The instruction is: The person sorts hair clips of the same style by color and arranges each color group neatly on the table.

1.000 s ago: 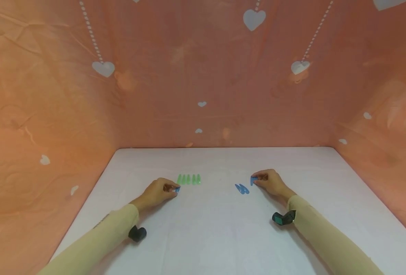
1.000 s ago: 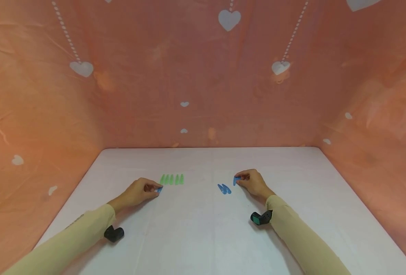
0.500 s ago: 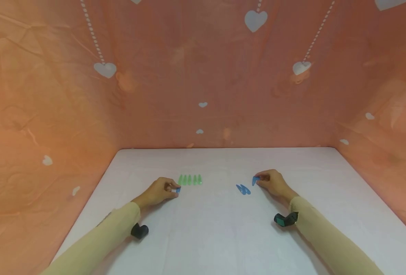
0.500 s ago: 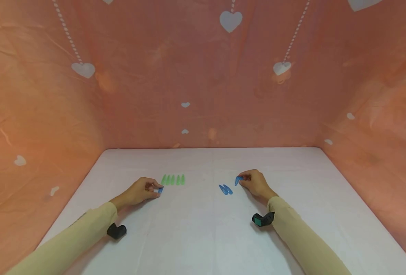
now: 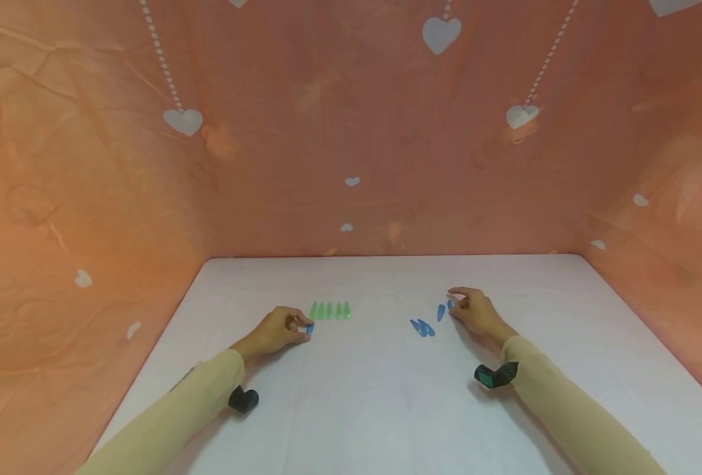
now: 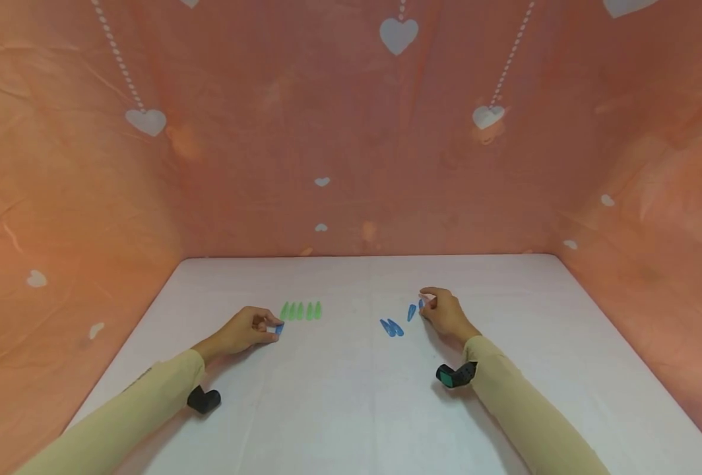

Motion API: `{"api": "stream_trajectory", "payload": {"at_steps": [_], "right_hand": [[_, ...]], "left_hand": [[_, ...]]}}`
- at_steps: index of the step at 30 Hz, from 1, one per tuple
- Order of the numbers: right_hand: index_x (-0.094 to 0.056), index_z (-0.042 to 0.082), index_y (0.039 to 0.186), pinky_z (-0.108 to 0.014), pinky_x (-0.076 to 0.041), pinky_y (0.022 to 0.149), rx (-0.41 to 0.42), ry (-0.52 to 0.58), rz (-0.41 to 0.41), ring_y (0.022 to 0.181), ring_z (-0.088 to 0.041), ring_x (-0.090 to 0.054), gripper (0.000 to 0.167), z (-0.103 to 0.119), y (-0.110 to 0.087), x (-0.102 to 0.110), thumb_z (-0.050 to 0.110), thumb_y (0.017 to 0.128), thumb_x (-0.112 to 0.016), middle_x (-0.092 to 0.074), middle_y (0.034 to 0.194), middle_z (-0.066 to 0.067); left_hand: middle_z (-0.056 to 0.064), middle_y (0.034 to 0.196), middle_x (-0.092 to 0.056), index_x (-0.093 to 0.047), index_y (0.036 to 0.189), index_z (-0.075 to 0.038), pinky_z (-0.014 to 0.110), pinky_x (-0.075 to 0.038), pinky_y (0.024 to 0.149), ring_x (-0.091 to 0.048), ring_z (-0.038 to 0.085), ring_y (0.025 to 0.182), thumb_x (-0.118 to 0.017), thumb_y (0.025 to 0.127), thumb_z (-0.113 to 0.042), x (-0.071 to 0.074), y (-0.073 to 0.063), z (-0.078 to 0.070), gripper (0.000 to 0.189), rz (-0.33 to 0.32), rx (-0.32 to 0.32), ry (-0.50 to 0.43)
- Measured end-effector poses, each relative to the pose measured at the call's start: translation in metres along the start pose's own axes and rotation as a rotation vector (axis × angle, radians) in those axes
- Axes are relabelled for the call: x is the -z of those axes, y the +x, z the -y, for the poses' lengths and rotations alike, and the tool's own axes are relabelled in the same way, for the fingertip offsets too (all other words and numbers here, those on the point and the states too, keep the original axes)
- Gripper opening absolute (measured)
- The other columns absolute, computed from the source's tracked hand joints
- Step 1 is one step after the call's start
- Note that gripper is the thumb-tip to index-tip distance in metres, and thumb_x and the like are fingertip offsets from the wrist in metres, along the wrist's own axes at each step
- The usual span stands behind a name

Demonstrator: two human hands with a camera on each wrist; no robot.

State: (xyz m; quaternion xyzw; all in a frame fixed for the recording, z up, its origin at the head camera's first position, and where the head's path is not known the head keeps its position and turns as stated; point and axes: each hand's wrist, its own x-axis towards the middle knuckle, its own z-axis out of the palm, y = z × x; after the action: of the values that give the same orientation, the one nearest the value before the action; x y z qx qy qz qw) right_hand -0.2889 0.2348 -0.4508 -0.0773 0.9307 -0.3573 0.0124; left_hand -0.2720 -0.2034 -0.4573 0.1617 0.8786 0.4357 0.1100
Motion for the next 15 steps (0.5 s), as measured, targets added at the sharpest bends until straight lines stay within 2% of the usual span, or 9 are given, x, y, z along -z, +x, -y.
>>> {"api": "stream_trajectory", "payload": {"at_steps": [4, 8, 11, 15], "right_hand": [[-0.051, -0.009, 0.14, -0.033, -0.05, 0.082, 0.032, 0.042, 0.016, 0.091, -0.025, -0.059, 0.044, 0.002, -0.001, 0.003, 0.0, 0.097, -0.056, -0.066, 0.099, -0.021], [-0.052, -0.008, 0.139, -0.025, -0.049, 0.07, 0.03, 0.153, 0.042, 0.086, -0.021, -0.058, 0.04, 0.01, -0.002, 0.004, 0.0, 0.099, -0.052, -0.063, 0.102, -0.021], [-0.053, -0.008, 0.138, -0.023, -0.05, 0.064, 0.042, 0.232, 0.072, 0.081, -0.019, -0.06, 0.039, 0.017, -0.001, 0.001, 0.0, 0.1, -0.051, -0.064, 0.101, -0.023], [-0.054, -0.008, 0.137, -0.023, -0.053, 0.066, 0.071, 0.28, 0.098, 0.082, -0.019, -0.061, 0.038, 0.027, 0.001, -0.007, 0.001, 0.101, -0.053, -0.065, 0.103, -0.024]], "left_hand": [[-0.004, 0.063, -0.044, -0.071, 0.114, 0.004, 0.022, -0.038, 0.062, -0.041, 0.008, 0.061, -0.077, 0.088, -0.008, 0.0, -0.001, 0.0, 0.029, -0.003, 0.001, 0.0], [-0.004, 0.063, -0.044, -0.071, 0.114, 0.004, 0.022, -0.038, 0.063, -0.041, 0.008, 0.062, -0.076, 0.089, -0.008, 0.0, -0.001, 0.0, 0.028, 0.001, -0.004, 0.005], [-0.004, 0.063, -0.044, -0.071, 0.115, 0.004, 0.023, -0.039, 0.065, -0.041, 0.009, 0.062, -0.076, 0.089, -0.008, 0.0, 0.0, 0.001, 0.029, 0.004, -0.01, 0.009], [-0.003, 0.063, -0.042, -0.071, 0.115, 0.004, 0.027, -0.04, 0.071, -0.041, 0.011, 0.062, -0.076, 0.088, -0.007, 0.0, 0.001, 0.001, 0.029, 0.001, -0.026, 0.017]]}}
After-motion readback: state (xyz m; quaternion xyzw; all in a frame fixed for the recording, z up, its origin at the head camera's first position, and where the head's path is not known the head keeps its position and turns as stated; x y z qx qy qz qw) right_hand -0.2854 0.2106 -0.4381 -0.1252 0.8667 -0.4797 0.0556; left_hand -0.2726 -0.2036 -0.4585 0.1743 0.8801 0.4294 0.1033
